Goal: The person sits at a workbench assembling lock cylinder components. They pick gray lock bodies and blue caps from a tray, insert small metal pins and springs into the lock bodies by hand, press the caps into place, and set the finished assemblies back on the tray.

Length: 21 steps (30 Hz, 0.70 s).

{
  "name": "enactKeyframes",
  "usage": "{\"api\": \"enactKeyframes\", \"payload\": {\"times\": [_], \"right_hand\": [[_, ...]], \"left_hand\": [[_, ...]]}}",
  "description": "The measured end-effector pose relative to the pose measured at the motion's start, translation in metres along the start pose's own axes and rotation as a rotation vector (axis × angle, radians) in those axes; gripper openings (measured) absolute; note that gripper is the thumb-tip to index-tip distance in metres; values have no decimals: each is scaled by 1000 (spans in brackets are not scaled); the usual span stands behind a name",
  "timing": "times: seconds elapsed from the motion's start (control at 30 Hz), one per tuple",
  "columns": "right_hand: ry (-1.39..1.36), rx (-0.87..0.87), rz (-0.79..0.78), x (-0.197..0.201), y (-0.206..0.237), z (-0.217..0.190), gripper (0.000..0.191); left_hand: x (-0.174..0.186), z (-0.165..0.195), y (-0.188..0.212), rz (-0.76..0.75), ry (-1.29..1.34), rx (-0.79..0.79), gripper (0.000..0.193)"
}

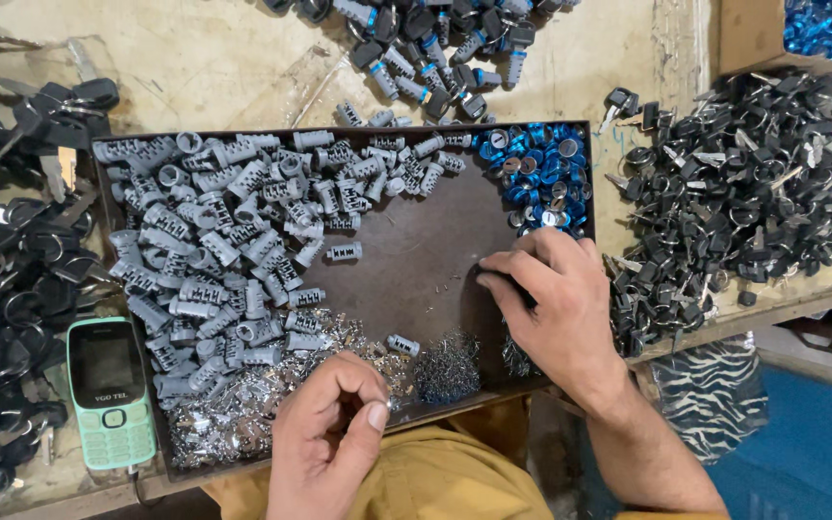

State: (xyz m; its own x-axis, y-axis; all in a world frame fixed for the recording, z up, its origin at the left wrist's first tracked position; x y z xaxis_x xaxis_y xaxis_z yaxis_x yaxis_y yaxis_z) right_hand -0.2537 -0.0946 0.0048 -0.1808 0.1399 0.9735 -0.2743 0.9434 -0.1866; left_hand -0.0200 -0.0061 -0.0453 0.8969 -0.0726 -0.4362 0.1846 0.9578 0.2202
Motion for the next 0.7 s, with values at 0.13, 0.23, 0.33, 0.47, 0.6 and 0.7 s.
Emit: {"api": "enactKeyframes", "payload": {"times": [0.13, 0.23, 0.33, 0.47, 0.6, 0.7], "right_hand": [[11, 55, -31, -4, -11, -3, 14], [-9, 17, -47, -2, -16, -3, 14], [-116, -101, -73, 4, -14, 1, 13], [-224, -92, -31, 15, -8, 5, 17], [-194, -140, 2, 20, -3, 6, 19], [-164, -136, 2, 18, -2, 5, 17]], "left_hand": [[1, -1, 0, 29, 4, 39, 7], [1, -1, 0, 29, 8, 33, 7], [2, -2, 0, 33, -4, 29, 7], [1, -2, 1, 46, -20, 62, 9], [0, 0, 1, 38, 1, 41, 7], [1, 0, 1, 41, -19, 47, 8]]}}
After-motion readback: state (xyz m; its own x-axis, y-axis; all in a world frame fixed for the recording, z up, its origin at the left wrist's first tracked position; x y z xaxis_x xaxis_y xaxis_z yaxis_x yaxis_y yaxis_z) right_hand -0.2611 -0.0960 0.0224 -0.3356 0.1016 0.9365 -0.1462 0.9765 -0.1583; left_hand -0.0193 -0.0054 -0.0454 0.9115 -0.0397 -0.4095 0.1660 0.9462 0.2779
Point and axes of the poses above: each hand's wrist, its own y-axis away from the middle knuckle, its own x-axis out of the back of the hand, z = x × y, the point moved 2 cm from there along -y, towards the middle knuckle, and after that the axes turned 11 degrees about y, right-handed, at the moved point
